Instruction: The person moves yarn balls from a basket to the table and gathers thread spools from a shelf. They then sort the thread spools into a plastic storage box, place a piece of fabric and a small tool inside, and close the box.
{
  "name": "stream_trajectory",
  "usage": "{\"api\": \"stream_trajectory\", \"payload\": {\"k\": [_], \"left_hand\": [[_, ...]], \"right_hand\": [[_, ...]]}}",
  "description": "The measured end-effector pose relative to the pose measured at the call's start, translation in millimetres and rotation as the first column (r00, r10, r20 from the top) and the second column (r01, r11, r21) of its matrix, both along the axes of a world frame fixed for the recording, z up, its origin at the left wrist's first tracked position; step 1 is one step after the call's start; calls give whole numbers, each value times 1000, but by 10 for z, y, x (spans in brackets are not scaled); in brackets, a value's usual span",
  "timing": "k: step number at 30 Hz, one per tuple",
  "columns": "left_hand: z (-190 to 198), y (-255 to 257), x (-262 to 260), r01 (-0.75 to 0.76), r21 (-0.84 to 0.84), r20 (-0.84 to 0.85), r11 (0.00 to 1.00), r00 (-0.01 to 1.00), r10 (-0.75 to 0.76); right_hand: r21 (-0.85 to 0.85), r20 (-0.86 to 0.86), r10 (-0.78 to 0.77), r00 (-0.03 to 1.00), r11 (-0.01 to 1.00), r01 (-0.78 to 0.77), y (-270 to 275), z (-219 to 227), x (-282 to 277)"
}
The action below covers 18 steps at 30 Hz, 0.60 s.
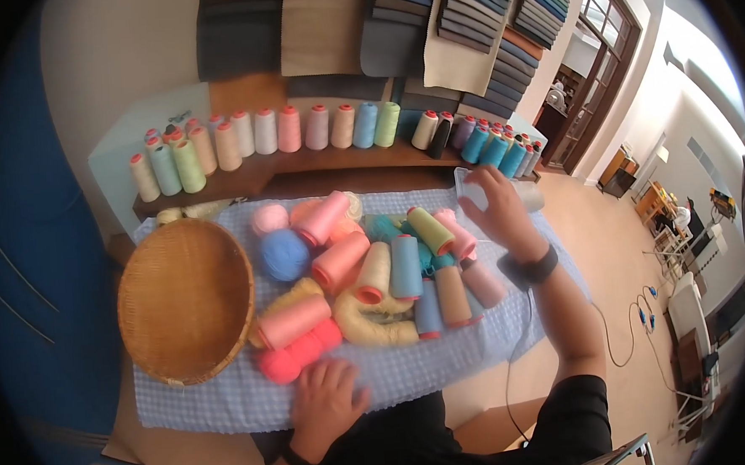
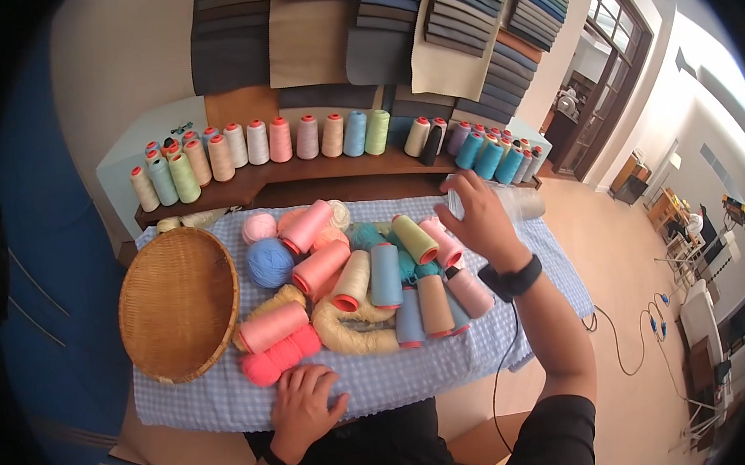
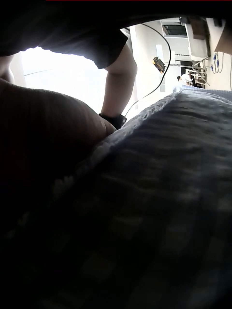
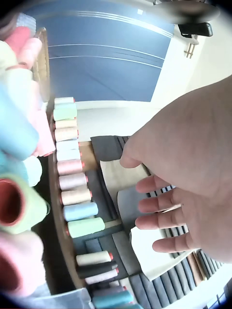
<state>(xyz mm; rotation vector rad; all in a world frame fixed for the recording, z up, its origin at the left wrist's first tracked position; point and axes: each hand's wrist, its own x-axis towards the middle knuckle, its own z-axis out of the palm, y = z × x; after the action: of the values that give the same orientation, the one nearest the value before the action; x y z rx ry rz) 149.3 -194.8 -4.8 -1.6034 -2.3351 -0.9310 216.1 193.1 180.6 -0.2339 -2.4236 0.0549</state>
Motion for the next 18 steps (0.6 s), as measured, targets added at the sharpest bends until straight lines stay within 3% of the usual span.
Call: {"api": "stream_trajectory", "payload": {"k": [6, 9, 15, 18], "left_hand": [[-58, -11, -5, 1, -29, 28, 1000, 1000, 0], [-67, -12, -10, 2, -53, 44, 999, 999, 0], [-131, 9, -48, 3, 16, -24, 1000, 1000, -3], [-90, -1, -52, -1, 13, 20, 1000, 1000, 0]], "right_hand": [[164, 112, -89, 990, 984, 70, 267, 223, -1153], [203, 222, -272, 936, 952, 228, 452, 179, -1733], [148, 179, -391, 903, 918, 368, 796, 103, -2446], [93, 183, -421, 888, 907, 411, 918, 92, -2678]]}}
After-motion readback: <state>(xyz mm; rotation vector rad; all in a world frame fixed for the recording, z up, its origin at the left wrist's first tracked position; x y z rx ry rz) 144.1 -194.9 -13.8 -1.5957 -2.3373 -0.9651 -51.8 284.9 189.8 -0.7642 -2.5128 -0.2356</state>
